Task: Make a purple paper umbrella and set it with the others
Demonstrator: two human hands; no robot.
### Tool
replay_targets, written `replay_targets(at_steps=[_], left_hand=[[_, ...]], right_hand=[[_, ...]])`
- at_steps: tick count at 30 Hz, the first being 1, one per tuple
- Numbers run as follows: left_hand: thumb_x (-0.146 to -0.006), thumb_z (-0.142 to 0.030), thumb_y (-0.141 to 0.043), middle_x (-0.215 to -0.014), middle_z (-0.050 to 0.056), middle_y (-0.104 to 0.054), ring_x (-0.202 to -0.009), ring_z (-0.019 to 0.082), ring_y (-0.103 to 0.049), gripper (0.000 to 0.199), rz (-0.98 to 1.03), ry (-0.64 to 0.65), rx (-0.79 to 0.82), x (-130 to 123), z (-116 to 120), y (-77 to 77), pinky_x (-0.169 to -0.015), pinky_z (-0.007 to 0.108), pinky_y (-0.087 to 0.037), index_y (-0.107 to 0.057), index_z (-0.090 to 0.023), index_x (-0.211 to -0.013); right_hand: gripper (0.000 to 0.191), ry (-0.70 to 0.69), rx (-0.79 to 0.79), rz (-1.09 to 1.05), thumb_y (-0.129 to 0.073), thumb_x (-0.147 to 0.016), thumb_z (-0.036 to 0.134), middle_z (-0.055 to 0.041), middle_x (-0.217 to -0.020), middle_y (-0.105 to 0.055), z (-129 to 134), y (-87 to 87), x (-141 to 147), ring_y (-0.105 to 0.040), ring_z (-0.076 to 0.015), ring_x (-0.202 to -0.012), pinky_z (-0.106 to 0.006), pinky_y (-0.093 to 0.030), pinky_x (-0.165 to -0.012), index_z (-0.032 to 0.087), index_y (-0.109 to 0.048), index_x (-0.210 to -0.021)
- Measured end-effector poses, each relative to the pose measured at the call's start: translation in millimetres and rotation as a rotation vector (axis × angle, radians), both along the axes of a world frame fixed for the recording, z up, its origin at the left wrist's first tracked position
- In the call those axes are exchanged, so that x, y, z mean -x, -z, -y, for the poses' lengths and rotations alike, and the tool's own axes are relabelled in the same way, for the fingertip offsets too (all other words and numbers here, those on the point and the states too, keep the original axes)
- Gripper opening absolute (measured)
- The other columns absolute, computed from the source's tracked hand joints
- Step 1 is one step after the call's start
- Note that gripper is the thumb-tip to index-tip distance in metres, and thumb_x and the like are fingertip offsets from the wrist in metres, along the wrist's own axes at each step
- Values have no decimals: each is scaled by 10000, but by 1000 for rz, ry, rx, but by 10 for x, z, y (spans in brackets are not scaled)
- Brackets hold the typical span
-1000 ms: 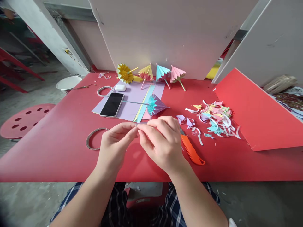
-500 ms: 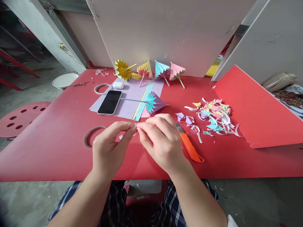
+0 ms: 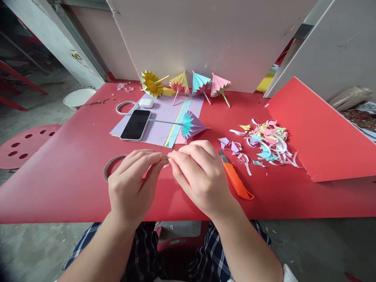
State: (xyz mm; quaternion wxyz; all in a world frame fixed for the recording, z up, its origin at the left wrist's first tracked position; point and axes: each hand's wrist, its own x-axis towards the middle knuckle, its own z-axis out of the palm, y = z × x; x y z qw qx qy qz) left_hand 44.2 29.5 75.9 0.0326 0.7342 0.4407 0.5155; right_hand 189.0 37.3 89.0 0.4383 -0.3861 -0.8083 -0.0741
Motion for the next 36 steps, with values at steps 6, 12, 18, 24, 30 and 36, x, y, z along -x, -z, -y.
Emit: replay_targets(at_steps=[6, 12, 18, 24, 30, 36], left_hand=[[-811, -88, -539, -722, 5, -653, -711, 121, -548, 109, -1, 4, 6, 10, 7, -7, -692, 254, -464, -613, -166, -796], [-801, -81, -555, -707, 4, -646, -695, 114, -535, 99, 10, 5, 34, -7, 17, -14, -672, 247, -456, -618, -156, -789], [-807, -99, -553, -713, -5, -643, -689, 104, -532, 92, 27, 19, 83, -11, 20, -21, -670, 232, -452, -620, -161, -792], [-818, -123, -545, -713, -15, -647, -676, 92, -536, 96, 44, 24, 149, -6, 28, -41, -660, 205, -444, -623, -166, -781], [-816, -125, -550, -704, -21, -643, -662, 82, -528, 96, 49, 10, 176, -14, 29, -42, -644, 188, -435, -624, -166, -770], [-807, -136, -562, -711, -30, -649, -683, 85, -556, 83, 77, 9, 200, -31, 18, -20, -653, 189, -441, -621, -181, -769]], right_hand=[[146, -4, -3, 42, -571, -778, 105, -43, -795, -625, 4, -11, -1, -534, -169, -789, -328, -483, -720, 186, -619, -889], [134, -10, -35, 48, -587, -754, 91, -51, -781, -624, -10, -4, -1, -528, -172, -778, -326, -489, -716, 166, -617, -861], [132, -9, -5, 29, -574, -766, 95, -45, -784, -629, -9, 2, 0, -523, -166, -775, -329, -490, -720, 175, -616, -861], [147, -20, 49, -28, -587, -751, 71, -42, -787, -634, -13, 4, 4, -530, -157, -775, -319, -488, -719, 166, -623, -857], [130, 15, 8, -64, -587, -748, 71, -35, -748, -629, -14, 16, 35, -545, -147, -740, -297, -492, -689, 177, -616, -817], [86, 88, -28, -79, -583, -748, 91, -39, -720, -611, -21, 42, 72, -545, -141, -703, -286, -482, -665, 174, -593, -768]])
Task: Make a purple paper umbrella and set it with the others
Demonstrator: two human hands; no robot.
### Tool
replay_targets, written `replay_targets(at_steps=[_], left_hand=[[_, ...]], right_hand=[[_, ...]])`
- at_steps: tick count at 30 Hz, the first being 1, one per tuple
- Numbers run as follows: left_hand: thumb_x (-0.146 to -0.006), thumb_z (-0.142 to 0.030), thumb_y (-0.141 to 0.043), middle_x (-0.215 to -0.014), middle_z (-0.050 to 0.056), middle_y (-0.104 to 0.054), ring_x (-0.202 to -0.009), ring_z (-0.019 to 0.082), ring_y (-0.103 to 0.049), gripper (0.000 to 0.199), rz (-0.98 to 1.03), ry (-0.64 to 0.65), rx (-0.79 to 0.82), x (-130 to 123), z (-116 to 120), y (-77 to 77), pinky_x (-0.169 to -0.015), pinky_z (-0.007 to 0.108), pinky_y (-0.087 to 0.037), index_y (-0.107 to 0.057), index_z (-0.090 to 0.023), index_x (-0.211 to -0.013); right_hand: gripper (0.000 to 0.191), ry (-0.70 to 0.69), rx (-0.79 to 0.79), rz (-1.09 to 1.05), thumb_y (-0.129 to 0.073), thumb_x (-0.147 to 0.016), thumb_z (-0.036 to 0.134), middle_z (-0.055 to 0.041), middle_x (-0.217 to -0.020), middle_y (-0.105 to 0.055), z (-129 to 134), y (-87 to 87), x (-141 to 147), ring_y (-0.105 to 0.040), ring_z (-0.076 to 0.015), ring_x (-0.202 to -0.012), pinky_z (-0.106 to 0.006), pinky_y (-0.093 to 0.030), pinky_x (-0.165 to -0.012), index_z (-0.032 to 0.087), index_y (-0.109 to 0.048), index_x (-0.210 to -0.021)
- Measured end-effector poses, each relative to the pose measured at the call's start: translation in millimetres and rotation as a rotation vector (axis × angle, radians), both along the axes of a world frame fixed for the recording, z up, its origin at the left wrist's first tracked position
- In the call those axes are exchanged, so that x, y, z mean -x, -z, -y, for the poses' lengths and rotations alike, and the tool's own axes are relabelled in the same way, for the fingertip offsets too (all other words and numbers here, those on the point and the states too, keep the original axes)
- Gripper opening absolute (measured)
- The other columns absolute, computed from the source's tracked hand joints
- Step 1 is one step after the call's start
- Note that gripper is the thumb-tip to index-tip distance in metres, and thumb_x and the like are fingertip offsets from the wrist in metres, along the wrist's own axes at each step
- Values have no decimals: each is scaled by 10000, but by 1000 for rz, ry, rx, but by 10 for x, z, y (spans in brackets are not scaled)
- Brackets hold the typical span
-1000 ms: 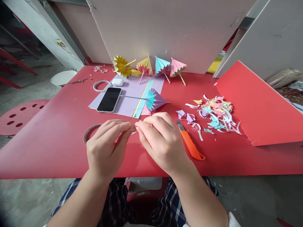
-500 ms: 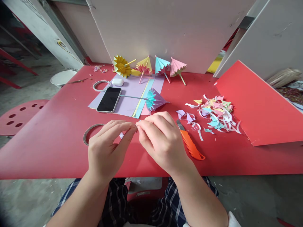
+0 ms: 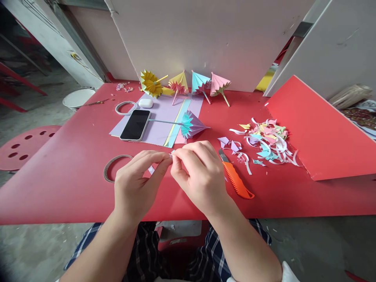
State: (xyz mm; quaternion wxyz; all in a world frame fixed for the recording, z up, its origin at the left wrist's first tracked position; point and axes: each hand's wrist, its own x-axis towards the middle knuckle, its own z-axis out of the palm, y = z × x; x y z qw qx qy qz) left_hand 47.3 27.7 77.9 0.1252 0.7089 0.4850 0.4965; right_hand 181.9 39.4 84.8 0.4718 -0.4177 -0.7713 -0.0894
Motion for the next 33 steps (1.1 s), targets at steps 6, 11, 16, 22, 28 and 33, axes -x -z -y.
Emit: replay_targets(at_steps=[6, 11, 16, 22, 28, 33], left_hand=[[-807, -146, -567, -696, -37, -631, -633, 72, -541, 73, 79, 21, 75, -13, -6, 21, -617, 178, -441, -615, -185, -769], [-817, -198, -569, -721, -23, -640, -668, 77, -566, 65, 187, 21, 176, -16, 10, 44, -623, 171, -443, -626, -190, -789], [-815, -242, -576, -733, -23, -656, -703, 99, -605, 72, 399, 33, 329, -7, -4, 44, -652, 185, -465, -635, -214, -784], [-795, -312, -588, -702, -10, -645, -684, 117, -589, 138, 614, 3, 492, 9, -98, 82, -640, 213, -468, -636, -201, -728], [-774, -347, -607, -719, -4, -635, -708, 113, -572, 158, 727, -17, 556, 46, -172, 153, -675, 221, -451, -642, -195, -745], [-759, -337, -626, -705, -4, -634, -692, 104, -574, 151, 782, -5, 554, 55, -186, 157, -678, 216, -453, -644, -189, -736]], right_hand=[[96, -1, 122, -115, -530, -772, 102, -22, -717, -594, -8, -12, 28, -534, -136, -690, -278, -461, -639, 189, -543, -734], [66, -31, 301, -342, -501, -793, 135, 0, -727, -566, 21, -19, 9, -534, -119, -696, -255, -447, -631, 190, -529, -769], [91, -90, 442, -705, -480, -829, 228, 7, -746, -551, -60, 76, -63, -538, -106, -695, -222, -439, -592, 201, -538, -765], [88, -173, 478, -954, -489, -815, 248, 9, -707, -537, -258, 170, -203, -526, -97, -641, -260, -469, -641, 183, -524, -766], [89, -95, 437, -1031, -510, -790, 248, 9, -686, -536, -365, 198, -384, -516, -93, -579, -254, -461, -582, 174, -529, -744], [170, 7, 662, -678, -542, -792, 334, -2, -685, -589, -389, 233, -449, -550, -120, -629, -258, -449, -606, 173, -593, -767]])
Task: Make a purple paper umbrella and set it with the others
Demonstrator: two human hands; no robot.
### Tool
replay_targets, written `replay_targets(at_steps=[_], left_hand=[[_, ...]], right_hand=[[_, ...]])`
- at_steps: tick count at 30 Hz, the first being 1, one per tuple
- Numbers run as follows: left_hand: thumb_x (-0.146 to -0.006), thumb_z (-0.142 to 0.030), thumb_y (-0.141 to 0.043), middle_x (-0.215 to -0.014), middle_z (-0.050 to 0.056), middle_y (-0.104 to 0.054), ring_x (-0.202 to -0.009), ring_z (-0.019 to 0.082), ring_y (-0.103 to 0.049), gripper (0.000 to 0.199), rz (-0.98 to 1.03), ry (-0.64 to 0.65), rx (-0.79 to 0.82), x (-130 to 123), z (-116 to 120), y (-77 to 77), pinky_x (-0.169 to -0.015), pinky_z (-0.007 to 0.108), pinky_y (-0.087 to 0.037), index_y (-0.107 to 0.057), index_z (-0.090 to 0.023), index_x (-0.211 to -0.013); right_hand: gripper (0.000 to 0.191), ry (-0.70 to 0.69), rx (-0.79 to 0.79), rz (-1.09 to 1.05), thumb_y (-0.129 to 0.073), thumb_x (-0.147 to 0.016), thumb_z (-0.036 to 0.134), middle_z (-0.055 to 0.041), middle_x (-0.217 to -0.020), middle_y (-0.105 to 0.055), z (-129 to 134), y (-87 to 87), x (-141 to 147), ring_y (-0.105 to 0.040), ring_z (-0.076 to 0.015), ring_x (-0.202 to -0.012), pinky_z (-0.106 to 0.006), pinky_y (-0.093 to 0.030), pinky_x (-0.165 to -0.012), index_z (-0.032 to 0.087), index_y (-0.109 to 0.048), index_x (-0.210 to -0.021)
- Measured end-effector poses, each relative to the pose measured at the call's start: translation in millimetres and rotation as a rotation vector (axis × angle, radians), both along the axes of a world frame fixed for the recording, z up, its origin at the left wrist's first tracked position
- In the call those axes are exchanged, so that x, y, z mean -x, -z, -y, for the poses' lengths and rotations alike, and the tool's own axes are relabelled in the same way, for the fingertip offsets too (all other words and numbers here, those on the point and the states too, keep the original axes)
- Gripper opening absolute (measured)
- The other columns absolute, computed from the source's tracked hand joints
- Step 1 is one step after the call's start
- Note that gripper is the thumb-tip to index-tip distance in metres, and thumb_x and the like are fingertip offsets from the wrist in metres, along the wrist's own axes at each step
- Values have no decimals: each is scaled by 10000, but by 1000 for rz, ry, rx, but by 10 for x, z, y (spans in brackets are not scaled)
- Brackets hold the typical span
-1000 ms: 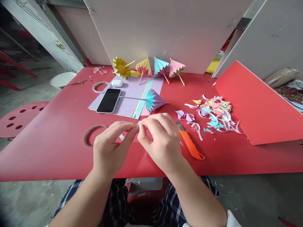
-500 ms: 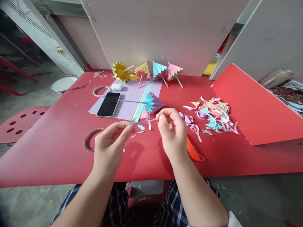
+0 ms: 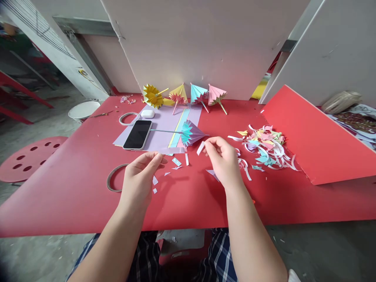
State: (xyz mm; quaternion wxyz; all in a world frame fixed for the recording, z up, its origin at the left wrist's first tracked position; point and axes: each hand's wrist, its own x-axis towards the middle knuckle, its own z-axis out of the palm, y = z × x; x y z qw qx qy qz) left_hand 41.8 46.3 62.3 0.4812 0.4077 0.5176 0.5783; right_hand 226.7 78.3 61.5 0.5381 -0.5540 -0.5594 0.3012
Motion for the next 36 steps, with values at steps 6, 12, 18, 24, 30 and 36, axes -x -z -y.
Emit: replay_targets(at_steps=[6, 12, 18, 24, 30, 36], left_hand=[[-758, -332, -630, -703, -5, -645, -696, 107, -584, 146, 13, 3, -2, -9, -3, 7, -691, 220, -458, -646, -188, -739], [-757, -331, -628, -707, 2, -650, -697, 115, -588, 151, -16, -14, -9, -8, 2, 8, -687, 225, -458, -646, -182, -746], [-759, -345, -621, -710, 6, -647, -705, 123, -584, 168, -51, -14, -15, -30, 11, -6, -690, 233, -456, -651, -180, -752], [-762, -335, -618, -723, 5, -650, -713, 120, -582, 160, -26, 3, -28, -34, 17, -11, -697, 228, -459, -653, -179, -761], [-774, -336, -607, -725, 5, -651, -717, 117, -581, 161, -39, 32, -10, -39, 16, -5, -694, 220, -459, -661, -184, -775], [-754, -359, -617, -726, 9, -657, -728, 138, -588, 178, -63, 1, 13, -50, 16, 9, -700, 245, -456, -662, -188, -769]], right_hand=[[261, -269, 198, 416, -469, -838, 375, 19, -652, -595, 52, 21, 74, -522, -114, -605, -233, -382, -551, 193, -594, -700], [211, -308, 233, 218, -559, -790, 413, 20, -743, -641, 56, 31, 122, -570, -122, -679, -262, -433, -647, 213, -627, -773], [271, -511, 315, -337, -675, -698, 406, -25, -836, -678, 101, -15, 267, -609, -161, -813, -311, -487, -741, 209, -691, -884], [181, -467, 303, -428, -687, -702, 348, -18, -803, -689, 154, 24, 418, -615, -156, -798, -309, -497, -732, 224, -713, -831], [156, -289, 255, -372, -688, -692, 366, -13, -729, -694, 202, -51, 477, -624, -162, -741, -312, -494, -717, 222, -721, -745], [163, -321, 244, -365, -659, -725, 364, -20, -747, -698, 196, -38, 463, -636, -165, -767, -306, -498, -746, 214, -720, -737]])
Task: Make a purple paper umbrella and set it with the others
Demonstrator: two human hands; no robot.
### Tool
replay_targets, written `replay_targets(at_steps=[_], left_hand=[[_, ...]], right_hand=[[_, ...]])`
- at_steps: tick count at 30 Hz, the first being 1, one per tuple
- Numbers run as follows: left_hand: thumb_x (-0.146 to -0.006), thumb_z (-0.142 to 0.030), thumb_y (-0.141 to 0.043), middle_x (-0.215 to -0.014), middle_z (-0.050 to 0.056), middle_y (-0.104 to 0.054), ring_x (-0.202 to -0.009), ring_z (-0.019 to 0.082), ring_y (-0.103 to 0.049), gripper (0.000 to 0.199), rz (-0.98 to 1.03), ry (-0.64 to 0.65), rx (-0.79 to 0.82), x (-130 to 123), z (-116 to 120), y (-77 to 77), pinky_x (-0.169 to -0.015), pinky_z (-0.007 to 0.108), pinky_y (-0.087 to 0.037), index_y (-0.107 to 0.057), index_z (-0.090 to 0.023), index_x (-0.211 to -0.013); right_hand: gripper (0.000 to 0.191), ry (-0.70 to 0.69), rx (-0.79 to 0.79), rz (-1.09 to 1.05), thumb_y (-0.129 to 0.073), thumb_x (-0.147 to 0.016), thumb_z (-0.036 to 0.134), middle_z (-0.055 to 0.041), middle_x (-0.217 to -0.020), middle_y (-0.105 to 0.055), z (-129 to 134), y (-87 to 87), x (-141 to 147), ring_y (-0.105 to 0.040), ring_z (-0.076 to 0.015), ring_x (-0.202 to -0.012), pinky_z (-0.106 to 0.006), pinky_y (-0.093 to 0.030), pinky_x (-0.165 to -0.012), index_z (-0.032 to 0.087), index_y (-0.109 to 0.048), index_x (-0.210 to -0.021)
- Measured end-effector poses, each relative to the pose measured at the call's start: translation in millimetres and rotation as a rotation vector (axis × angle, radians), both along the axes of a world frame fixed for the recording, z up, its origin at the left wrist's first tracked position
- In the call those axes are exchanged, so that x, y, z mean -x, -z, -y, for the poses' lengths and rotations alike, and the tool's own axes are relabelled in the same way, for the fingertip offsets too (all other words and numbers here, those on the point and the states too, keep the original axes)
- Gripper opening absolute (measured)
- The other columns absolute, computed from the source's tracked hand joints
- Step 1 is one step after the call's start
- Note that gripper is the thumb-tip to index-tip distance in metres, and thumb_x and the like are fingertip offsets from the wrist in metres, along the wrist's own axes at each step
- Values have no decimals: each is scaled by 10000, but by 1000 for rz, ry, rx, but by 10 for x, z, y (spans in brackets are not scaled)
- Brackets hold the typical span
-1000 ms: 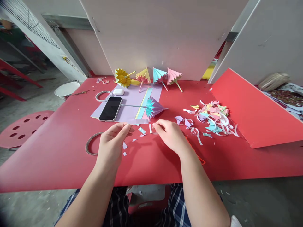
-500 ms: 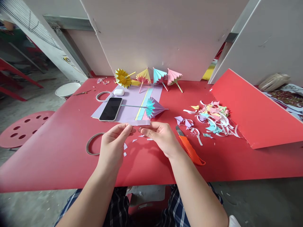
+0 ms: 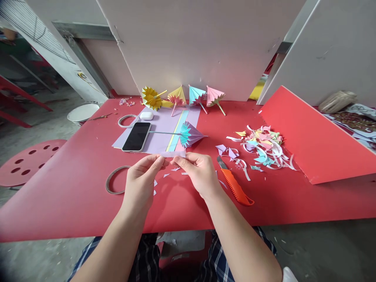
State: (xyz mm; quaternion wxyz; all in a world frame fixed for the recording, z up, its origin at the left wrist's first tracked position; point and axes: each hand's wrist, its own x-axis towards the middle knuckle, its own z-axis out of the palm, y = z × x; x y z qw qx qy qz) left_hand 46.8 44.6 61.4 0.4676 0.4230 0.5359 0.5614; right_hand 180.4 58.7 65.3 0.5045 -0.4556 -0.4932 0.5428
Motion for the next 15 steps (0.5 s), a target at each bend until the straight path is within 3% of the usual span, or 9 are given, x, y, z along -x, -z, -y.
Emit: replay_targets(at_steps=[11, 15], left_hand=[[-730, -328, -659, -713, 1, -662, -717, 121, -590, 156, 78, -20, -9, 13, -29, 40, -701, 229, -454, -681, -194, -808], [-764, -299, -634, -720, 7, -660, -716, 143, -607, 98, 88, 9, -152, 63, 156, -160, -689, 265, -484, -672, -224, -815]], right_hand=[[150, -22, 49, -251, -679, -717, 313, -22, -675, -672, -57, 52, -73, -606, -116, -668, -257, -491, -707, 173, -706, -672], [138, 6, 75, -271, -686, -707, 316, -17, -673, -678, -67, 27, -114, -602, -110, -650, -251, -489, -683, 186, -702, -664]])
